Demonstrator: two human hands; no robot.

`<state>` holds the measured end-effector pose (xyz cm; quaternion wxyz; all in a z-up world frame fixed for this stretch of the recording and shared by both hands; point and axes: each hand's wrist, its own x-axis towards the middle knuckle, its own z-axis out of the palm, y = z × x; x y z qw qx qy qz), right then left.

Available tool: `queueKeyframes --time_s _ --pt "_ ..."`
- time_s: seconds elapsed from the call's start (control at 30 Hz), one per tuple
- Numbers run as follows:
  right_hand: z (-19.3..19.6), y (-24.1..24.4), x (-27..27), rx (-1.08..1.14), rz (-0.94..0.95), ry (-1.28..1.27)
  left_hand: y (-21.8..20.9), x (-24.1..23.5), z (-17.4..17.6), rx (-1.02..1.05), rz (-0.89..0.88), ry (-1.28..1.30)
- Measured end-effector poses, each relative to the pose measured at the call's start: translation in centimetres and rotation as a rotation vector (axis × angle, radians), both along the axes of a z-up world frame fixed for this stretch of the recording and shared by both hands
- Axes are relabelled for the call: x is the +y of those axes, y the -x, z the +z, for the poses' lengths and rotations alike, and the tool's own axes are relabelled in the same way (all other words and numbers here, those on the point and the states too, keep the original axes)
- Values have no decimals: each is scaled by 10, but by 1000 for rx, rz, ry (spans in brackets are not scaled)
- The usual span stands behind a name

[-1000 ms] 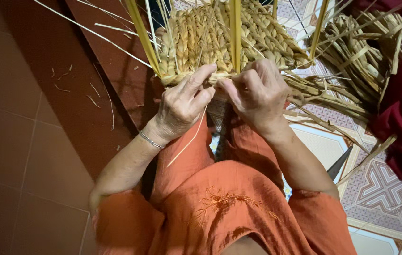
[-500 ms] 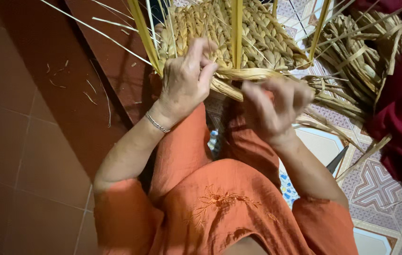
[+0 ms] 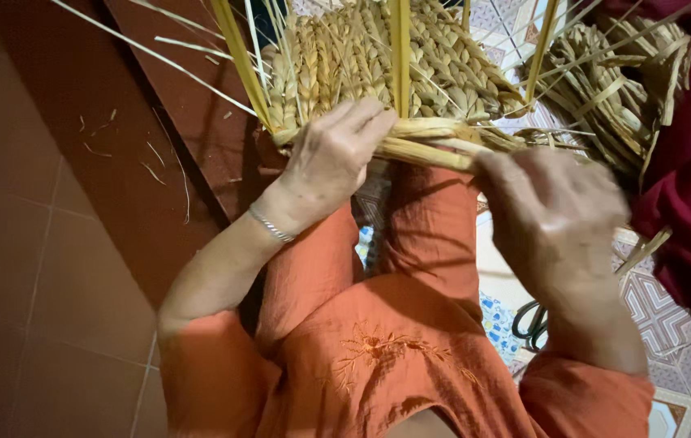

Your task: The person sits on a tiled floor and weaves dried palm leaves into a basket frame, interlacing strips by hand to build up the sides. The basket gradually takes shape as the person continues to weave around the frame.

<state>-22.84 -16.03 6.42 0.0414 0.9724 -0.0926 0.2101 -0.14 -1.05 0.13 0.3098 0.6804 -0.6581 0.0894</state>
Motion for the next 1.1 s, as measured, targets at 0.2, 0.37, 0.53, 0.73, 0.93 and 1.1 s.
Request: queueKeyframes --time_s 0.2,0.37,0.53,0.73,0.93,1.1 --pt "22 -62 -14 -486 31 522 7 2 14 219 -39 -96" --pt "-11 -88 -28 -361 160 -343 1 -12 -3 519 167 66" --pt "-37 -112 -41 -103 300 -987 5 -20 -15 340 217 155" --pt "-42 -131 -54 22 284 -1774 -5 -28 -4 146 149 -165" --pt "-48 -131 -48 -132 201 -1805 -3 -19 8 96 80 -347" --pt "-60 -98 -46 -119 -14 -1332 7 -11 6 27 139 -173"
